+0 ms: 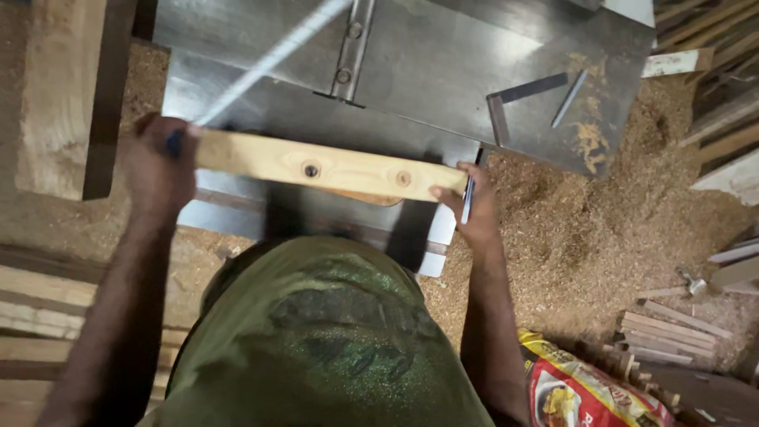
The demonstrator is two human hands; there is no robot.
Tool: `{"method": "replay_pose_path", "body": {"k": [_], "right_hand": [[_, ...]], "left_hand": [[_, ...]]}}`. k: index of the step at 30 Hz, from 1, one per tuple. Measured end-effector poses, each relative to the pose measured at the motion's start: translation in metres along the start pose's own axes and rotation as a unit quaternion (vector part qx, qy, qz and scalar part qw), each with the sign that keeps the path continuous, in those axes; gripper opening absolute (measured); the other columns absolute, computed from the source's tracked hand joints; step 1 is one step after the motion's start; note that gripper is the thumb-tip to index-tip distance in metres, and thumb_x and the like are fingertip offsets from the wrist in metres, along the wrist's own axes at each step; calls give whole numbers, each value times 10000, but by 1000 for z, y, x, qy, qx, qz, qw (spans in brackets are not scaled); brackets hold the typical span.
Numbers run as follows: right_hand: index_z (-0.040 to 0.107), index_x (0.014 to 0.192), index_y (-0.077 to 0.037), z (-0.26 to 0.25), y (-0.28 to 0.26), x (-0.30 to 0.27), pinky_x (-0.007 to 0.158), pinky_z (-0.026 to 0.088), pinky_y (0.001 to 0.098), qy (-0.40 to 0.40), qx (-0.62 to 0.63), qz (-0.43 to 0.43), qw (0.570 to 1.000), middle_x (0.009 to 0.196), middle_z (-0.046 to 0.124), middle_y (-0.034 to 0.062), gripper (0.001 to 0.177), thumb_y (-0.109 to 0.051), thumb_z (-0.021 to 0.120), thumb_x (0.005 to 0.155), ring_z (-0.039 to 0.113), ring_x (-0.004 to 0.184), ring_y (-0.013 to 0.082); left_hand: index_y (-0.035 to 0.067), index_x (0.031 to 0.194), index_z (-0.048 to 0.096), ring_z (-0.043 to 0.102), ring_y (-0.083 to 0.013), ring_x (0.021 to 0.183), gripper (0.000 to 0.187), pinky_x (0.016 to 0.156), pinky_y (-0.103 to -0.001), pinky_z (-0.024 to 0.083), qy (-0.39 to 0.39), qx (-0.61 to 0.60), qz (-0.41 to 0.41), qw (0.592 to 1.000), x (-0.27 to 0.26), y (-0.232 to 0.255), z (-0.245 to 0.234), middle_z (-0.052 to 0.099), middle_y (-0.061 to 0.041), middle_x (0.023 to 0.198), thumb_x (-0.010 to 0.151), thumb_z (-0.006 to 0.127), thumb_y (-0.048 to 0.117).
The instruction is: The person measures a rectangular wooden plank on a table saw using a tape measure and a square, then marks the wood with a pen. The person repeats the measuring and marking process on the same plank multiple times.
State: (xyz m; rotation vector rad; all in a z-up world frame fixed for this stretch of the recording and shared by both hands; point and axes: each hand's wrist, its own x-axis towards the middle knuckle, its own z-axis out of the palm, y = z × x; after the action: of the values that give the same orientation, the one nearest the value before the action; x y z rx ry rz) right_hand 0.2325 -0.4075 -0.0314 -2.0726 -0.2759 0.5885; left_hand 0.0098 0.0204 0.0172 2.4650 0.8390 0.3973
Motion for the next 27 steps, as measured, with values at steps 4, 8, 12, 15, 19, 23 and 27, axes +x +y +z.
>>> {"method": "replay_pose_path", "body": {"k": [4,8,12,15,19,23,27], "right_hand": [[464,1387,11,18,31,-47,1102,527,459,76,-8,-179,981,1462,525,246,663,-102,854,862,569,1344,350],[458,1309,-27,62,76,-87,965,575,434,120,244,-64,960,1590,428,191,565,-19,802,860,612,1213,290],[418,1253,-33,81,96,-87,1079,520,422,191,52,-71,978,1434,528,199,593,34,811,815,581,1297,282],[393,1210,-43,77,83,-80,988,551,390,186,99,4,977,1304,565,153,593,20,832,816,612,1181,251],[429,1096,-66,52,52,-78,838,596,359,191,282,69,938,1142,570,94,460,-22,791,815,652,1029,240],[493,1000,-65,27,26,-48,681,597,249,178,-52,-25,982,1037,543,108,382,-24,843,853,615,905,207],[486,932,-97,14,0,4,671,585,256,165,73,57,982,902,602,32,361,-123,832,834,648,827,148]], "left_hand": [[9,1008,709,633,-405,934,165,784,-484,518,153,134,117,972,-18,-29,-7,648,-294,1065,976,753,165],[-5,1065,674,572,-160,800,251,718,-337,455,8,-104,-166,981,-56,-68,-3,636,-87,904,1133,709,233],[5,1066,654,487,-68,754,232,655,-274,409,-21,-167,-190,967,-88,-102,14,584,9,843,1125,695,225],[-7,1039,644,495,-67,790,251,684,-266,412,-15,-173,-136,975,-87,-105,13,592,6,838,1156,691,209],[-5,1028,650,558,-67,778,230,674,-259,448,-46,-194,-148,969,-61,-80,-24,640,2,837,1131,669,199],[113,1061,683,496,-155,494,184,402,-363,348,-180,-54,-334,924,-18,-62,-51,581,-53,681,1034,680,295],[112,1053,663,491,-132,526,179,420,-352,337,-154,-117,-315,929,7,-73,-33,581,-32,721,1039,693,288]]}}
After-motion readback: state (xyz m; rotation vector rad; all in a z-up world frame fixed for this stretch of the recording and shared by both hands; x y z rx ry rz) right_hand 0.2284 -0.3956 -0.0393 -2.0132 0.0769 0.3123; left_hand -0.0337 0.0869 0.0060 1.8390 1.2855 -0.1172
